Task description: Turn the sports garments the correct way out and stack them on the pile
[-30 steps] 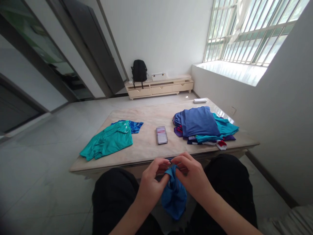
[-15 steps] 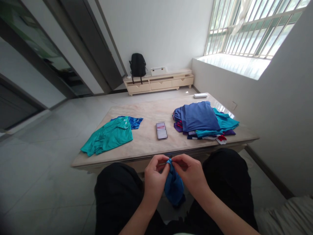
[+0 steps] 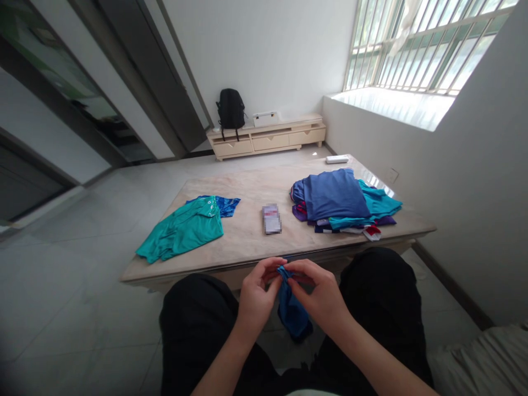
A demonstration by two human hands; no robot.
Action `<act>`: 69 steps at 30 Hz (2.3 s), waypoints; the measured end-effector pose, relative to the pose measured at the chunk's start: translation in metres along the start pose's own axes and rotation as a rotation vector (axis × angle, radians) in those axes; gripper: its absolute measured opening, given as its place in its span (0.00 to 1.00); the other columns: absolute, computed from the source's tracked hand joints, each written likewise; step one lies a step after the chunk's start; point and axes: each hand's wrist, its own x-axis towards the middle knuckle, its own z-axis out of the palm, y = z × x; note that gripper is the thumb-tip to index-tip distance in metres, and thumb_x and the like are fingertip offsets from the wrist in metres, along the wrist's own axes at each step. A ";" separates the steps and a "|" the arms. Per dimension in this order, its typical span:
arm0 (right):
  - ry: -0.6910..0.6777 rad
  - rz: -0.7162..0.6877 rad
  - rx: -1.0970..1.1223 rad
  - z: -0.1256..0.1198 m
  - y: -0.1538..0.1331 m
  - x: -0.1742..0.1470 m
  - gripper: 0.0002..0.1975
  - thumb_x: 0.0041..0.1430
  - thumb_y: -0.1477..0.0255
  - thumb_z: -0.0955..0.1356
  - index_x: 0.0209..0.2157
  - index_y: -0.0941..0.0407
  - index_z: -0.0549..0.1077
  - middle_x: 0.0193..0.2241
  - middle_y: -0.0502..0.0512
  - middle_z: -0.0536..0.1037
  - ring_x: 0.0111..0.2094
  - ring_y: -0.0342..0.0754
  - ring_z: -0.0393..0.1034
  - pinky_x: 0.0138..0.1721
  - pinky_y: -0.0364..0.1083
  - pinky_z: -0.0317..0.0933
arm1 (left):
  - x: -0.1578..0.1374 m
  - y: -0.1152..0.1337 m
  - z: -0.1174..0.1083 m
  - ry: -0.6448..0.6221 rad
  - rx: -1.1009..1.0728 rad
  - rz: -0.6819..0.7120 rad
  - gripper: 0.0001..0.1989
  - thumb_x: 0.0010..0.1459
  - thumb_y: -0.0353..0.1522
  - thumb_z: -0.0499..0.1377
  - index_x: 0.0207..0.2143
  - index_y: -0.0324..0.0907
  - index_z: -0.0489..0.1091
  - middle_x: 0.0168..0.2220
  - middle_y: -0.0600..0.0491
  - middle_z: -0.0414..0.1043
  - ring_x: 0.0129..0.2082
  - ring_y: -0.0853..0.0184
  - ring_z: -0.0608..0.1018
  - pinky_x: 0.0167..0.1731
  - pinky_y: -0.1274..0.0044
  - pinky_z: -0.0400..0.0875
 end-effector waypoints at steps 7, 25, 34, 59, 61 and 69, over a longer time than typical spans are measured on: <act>-0.067 0.087 0.090 0.001 0.006 -0.005 0.17 0.60 0.70 0.71 0.52 0.52 0.73 0.51 0.57 0.76 0.52 0.51 0.75 0.52 0.50 0.73 | 0.017 0.008 -0.015 -0.073 0.453 0.239 0.11 0.59 0.19 0.60 0.37 0.43 0.75 0.37 0.54 0.78 0.39 0.65 0.79 0.42 0.75 0.73; 0.193 -0.392 -0.365 0.007 0.034 -0.018 0.16 0.62 0.80 0.68 0.49 0.49 0.73 0.47 0.56 0.73 0.48 0.50 0.72 0.50 0.50 0.69 | 0.019 0.027 -0.029 -0.026 0.597 0.300 0.09 0.60 0.21 0.61 0.37 0.44 0.72 0.36 0.55 0.77 0.39 0.65 0.78 0.42 0.75 0.70; 0.063 -0.157 -0.203 0.016 0.024 -0.018 0.14 0.64 0.74 0.66 0.50 0.50 0.73 0.46 0.55 0.76 0.35 0.45 0.72 0.34 0.44 0.68 | 0.012 0.017 -0.020 -0.082 0.597 0.277 0.08 0.63 0.23 0.58 0.35 0.44 0.73 0.33 0.54 0.75 0.36 0.66 0.77 0.39 0.76 0.70; -0.294 0.176 -0.586 0.020 0.049 -0.023 0.17 0.59 0.64 0.69 0.18 0.55 0.68 0.16 0.47 0.64 0.18 0.41 0.53 0.24 0.43 0.42 | 0.011 0.018 -0.024 -0.063 0.535 0.313 0.07 0.62 0.23 0.58 0.34 0.43 0.72 0.32 0.54 0.75 0.36 0.66 0.76 0.39 0.76 0.70; -0.329 0.197 -0.519 0.019 0.055 -0.026 0.16 0.58 0.66 0.69 0.19 0.56 0.69 0.15 0.46 0.63 0.18 0.40 0.53 0.23 0.43 0.43 | 0.009 0.017 -0.025 -0.064 0.523 0.308 0.07 0.62 0.23 0.58 0.34 0.43 0.72 0.33 0.54 0.74 0.36 0.66 0.76 0.39 0.76 0.70; -0.263 -0.019 -0.156 0.015 0.048 -0.033 0.03 0.56 0.71 0.70 0.29 0.55 0.74 0.40 0.55 0.74 0.43 0.51 0.70 0.46 0.47 0.64 | 0.001 0.009 -0.025 -0.120 0.491 0.239 0.07 0.61 0.23 0.59 0.33 0.43 0.72 0.33 0.54 0.74 0.36 0.66 0.76 0.38 0.76 0.70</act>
